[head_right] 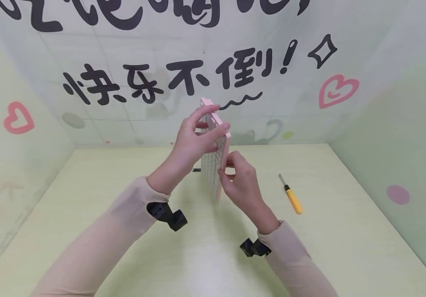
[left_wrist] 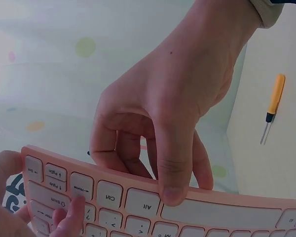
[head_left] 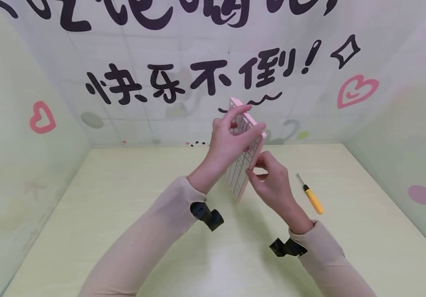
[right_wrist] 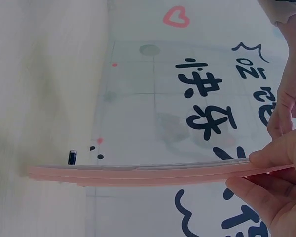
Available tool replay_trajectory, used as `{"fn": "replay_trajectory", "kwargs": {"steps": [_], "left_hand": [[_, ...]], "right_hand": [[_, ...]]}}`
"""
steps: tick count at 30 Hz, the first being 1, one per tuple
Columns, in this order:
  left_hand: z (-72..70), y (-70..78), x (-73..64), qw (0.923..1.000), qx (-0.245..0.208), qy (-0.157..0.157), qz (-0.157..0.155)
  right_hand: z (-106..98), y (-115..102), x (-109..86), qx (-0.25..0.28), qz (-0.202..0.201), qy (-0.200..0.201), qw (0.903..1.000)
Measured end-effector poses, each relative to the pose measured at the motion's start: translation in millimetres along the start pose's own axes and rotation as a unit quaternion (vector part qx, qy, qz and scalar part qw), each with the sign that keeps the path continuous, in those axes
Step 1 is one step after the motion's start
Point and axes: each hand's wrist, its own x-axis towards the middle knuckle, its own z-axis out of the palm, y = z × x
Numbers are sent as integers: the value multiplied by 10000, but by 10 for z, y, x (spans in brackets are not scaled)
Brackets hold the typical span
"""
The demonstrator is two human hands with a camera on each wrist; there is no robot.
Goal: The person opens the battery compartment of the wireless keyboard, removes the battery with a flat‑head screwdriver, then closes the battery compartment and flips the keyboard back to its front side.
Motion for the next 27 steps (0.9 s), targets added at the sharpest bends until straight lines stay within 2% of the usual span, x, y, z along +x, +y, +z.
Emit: {"fn": "replay_trajectory", "kwargs": {"steps": [6,8,12,15,19,27], "left_hand": [[70,-23,23,9993,-351,49,120],[95,-29,36,9989,-429,43,198],[139,-72,66,9984,-464,95,296],[170,-122,90,9982,-512,169,259],[195,-179,116,9982,-554,181,161],[208,-267,152,9984,-558,64,-86]], "right_hand": [[23,1,-6,286,203,290,9990],[11,-97,14,473,374,401,9974],[24,-106,32,1024,766,580,9901],[60,-18,23,1505,1009,696,9810],[94,-18,24,1998,1251,799,9685],[134,5,10,2690,1770,877,9427]]}}
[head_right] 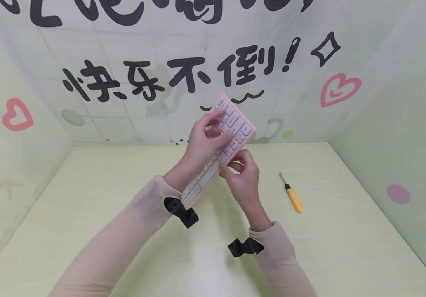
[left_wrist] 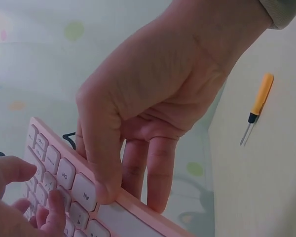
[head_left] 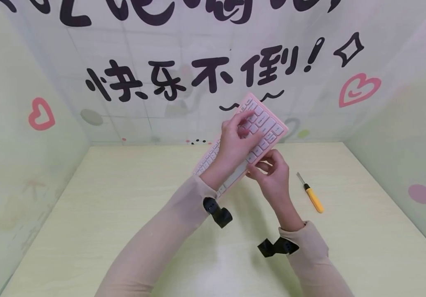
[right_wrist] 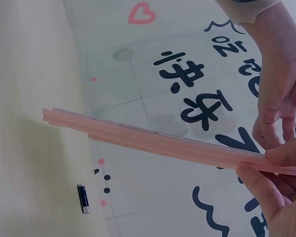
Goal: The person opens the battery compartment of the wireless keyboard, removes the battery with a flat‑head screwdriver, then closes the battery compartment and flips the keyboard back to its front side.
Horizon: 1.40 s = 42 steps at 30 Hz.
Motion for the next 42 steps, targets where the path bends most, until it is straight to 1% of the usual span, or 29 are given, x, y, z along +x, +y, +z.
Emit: {"fn": "replay_trajectory", "kwargs": {"steps": [4,7,13,22,27,31,36,42], "left_hand": [[-4,-61,26,9999,56,-108,-55],[-16,-113,43,9996,95,-228,-146],[-86,-234,67,9983,271,-473,-179],[-213,-379,12,9972,367,-539,-371],[-287,-457,-25,9970,391,-506,-429],[-356,-528,-57,9972,322,-398,-550],[-450,-611,-106,9970,324,-322,-619],[-576,-710,-164,9963,332,-178,-774]], "right_hand": [[-8,20,3,259,217,59,9994],[-20,40,10,458,300,93,9985],[-62,65,17,784,311,149,9963],[-115,58,21,1133,304,290,9927],[-150,50,31,1365,270,405,9894],[-174,43,39,1574,169,486,9862],[-208,40,57,1755,70,662,9822],[-246,37,92,2143,-91,833,9732]]}}
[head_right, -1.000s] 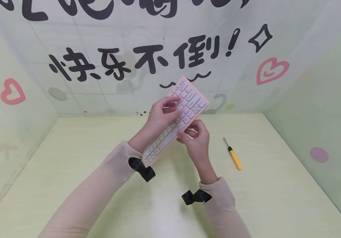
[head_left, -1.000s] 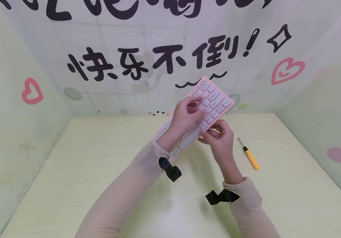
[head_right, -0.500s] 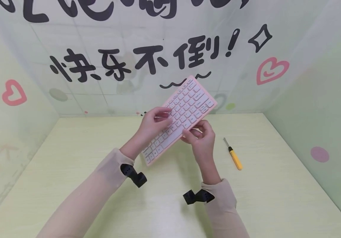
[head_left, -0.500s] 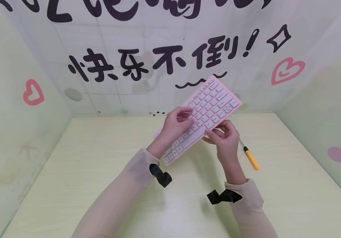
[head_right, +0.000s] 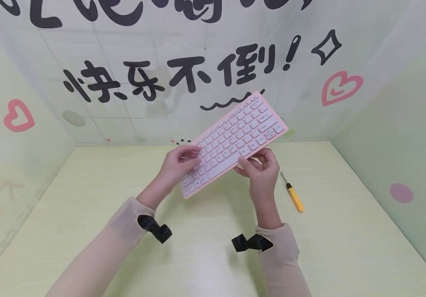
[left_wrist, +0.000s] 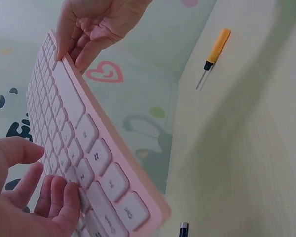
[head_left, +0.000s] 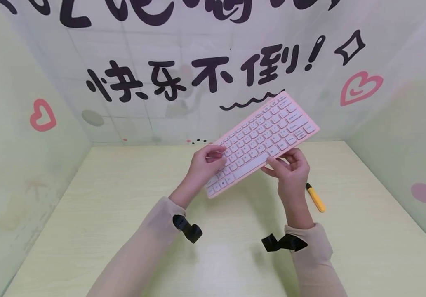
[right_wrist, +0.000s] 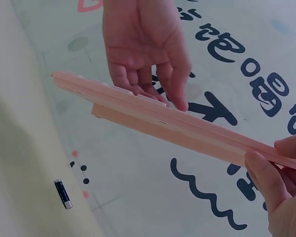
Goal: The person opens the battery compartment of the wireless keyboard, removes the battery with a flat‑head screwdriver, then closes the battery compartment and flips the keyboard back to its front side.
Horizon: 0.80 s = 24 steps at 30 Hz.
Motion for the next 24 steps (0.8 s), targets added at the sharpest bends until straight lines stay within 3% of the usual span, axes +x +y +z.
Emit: {"fn": "replay_trajectory", "kwargs": {"steps": [8,14,20,24], "left_hand": [[-180,-244,-70,9989,-74,296,-353],[-284,-423,-90,9937,-575,456,-853],[-312,-505,-113,9820,-1391,501,-1172],[-290,-551,-118,9655,-2291,416,-1162]], "right_hand": [[-26,-30,30,242,-128,116,9996],[-33,-50,39,165,-177,132,9996],[-25,-51,43,181,-160,187,9995],[-12,-46,44,304,-121,232,9992]]}}
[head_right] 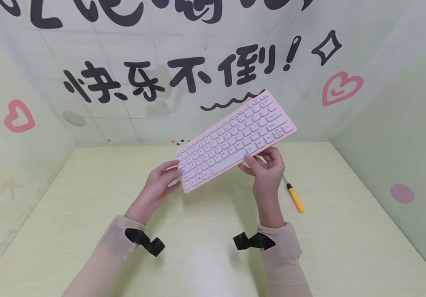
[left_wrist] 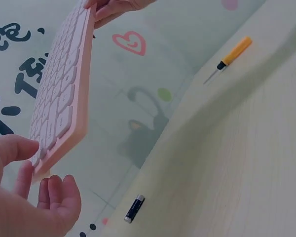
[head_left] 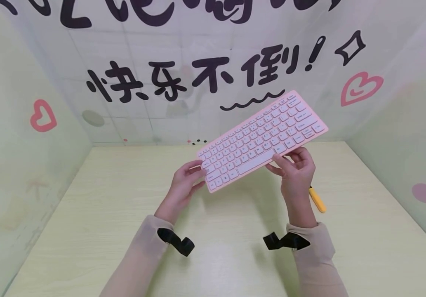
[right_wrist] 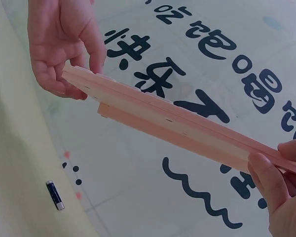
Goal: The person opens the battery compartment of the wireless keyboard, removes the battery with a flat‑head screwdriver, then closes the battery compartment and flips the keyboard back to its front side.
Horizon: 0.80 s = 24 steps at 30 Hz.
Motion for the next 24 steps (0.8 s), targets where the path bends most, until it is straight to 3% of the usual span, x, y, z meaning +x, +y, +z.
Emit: {"fn": "replay_trajectory", "kwargs": {"steps": [4,9,20,24], "left_hand": [[14,-44,3,9972,-700,-277,-12],[38,-66,5,9926,-1101,-512,42],[16,-80,12,9921,-1212,-320,-28],[-24,-61,10,9922,-1222,-251,-31]], "right_hand": [[3,12,-5,89,26,48,9999],[-1,25,-2,41,41,80,10000],[-15,37,9,-283,258,95,9992],[-27,21,46,-146,147,345,9992]]}}
